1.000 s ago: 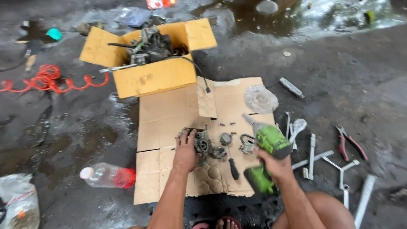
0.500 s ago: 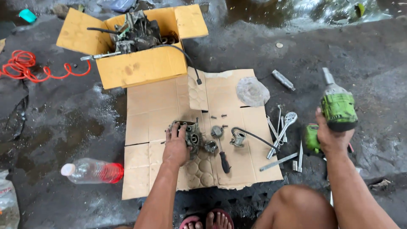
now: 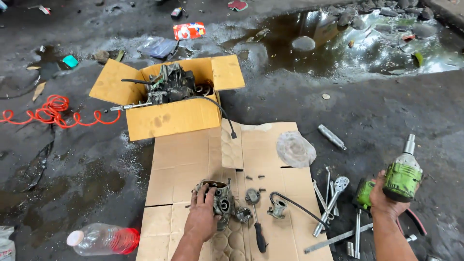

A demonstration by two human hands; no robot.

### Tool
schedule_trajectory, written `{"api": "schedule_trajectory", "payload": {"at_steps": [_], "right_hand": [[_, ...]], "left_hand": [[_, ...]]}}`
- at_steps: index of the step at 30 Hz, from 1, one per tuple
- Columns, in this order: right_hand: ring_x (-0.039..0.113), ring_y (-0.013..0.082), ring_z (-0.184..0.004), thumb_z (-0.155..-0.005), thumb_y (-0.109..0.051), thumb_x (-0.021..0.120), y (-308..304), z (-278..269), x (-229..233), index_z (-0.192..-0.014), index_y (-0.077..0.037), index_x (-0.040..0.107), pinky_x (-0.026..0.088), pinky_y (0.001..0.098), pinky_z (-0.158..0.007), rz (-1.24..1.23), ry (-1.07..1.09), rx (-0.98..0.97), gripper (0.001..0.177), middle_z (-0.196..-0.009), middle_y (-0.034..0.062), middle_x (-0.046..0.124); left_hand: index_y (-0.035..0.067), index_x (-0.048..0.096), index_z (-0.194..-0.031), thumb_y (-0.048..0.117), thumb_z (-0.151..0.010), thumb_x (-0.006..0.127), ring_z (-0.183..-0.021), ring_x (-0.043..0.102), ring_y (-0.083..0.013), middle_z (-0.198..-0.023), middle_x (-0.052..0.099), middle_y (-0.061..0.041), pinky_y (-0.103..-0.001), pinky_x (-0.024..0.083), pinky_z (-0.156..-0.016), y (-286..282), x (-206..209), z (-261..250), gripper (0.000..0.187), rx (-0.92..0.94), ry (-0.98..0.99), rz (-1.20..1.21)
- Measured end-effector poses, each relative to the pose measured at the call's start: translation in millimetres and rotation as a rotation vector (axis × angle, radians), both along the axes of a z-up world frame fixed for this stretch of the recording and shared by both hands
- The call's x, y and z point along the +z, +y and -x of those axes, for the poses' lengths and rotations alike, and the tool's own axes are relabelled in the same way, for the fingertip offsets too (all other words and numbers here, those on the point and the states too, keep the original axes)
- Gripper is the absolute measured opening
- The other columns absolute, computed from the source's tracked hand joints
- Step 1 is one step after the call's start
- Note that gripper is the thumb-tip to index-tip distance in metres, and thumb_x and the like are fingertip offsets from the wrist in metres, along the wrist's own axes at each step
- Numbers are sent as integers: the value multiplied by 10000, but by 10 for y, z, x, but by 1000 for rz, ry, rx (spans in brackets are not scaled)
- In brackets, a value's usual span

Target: The person disassembles a small engine cylinder head using a green cordless impact driver and various hand tools. They remove bolts and components, placing them on a piece of cardboard on the ground.

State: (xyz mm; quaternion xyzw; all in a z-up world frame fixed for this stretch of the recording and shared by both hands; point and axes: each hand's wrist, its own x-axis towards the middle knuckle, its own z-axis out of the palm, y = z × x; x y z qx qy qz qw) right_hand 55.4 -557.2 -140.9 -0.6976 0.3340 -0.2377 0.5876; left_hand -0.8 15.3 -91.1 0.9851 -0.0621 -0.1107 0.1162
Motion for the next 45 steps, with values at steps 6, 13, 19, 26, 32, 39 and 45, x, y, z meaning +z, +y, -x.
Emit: {"api": "schedule_trajectory", "payload": {"at_steps": [6,13,19,26,32,39,45], "right_hand": [[613,557,-1184,-1133,-831,337,-123,-133,-525,-1178,237,705,446,504,-1009,534,798,-64,1131,-1149,448,698],[690,317,-1069,-1053,-377,783,-92,-188,-403,-1256,27,618,512,418,-849,441,24,-216,481,-1171,199,712],[641,290,-1193,-1060,-305,774,-35,-260,-643,-1348,53,534,499,388,-965,315,-208,-233,519,-1341,226,643],[569,568,-1182,-1049,-737,563,-109,-233,-358,-1317,73,668,415,522,-1018,484,652,-131,860,-1261,354,667],[719,431,-739,-882,-495,766,534,159,90,-1333,2,568,561,509,-599,271,884,7,700,-1036,298,747],[694,434,-1191,-825,-485,731,1784,323,1775,-1227,-122,772,569,534,-960,640,734,832,544,-1177,230,785],[683,241,-1188,-851,-528,715,3035,470,1980,-1321,-251,682,541,414,-935,577,826,984,546,-1266,-20,747]], "left_hand": [[154,108,-1615,277,-915,740,-1591,22,-219,-1703,5,-157,-412,-78,-1298,-88,314,-32,952,42,196,-106],[230,242,-1582,191,-849,807,-1565,82,-365,-1696,94,-65,-439,142,-1300,-114,384,6,926,144,135,98],[213,204,-1589,233,-873,802,-1559,83,-345,-1695,80,-78,-424,95,-1302,-18,181,6,934,123,176,39],[178,197,-1596,200,-865,781,-1555,93,-361,-1686,87,-108,-462,95,-1295,-62,258,-44,936,100,141,36],[215,132,-1629,146,-919,757,-1585,-25,-379,-1718,-13,-73,-440,106,-1309,-68,411,-39,948,158,261,77],[284,10,-1659,400,-906,798,-1557,69,-490,-1714,-117,-101,-649,397,-1165,-124,828,27,1097,66,375,-113],[349,22,-1664,125,-979,521,-1560,141,-456,-1741,-226,-26,-565,405,-1152,-149,1987,344,876,94,639,-166]]}}
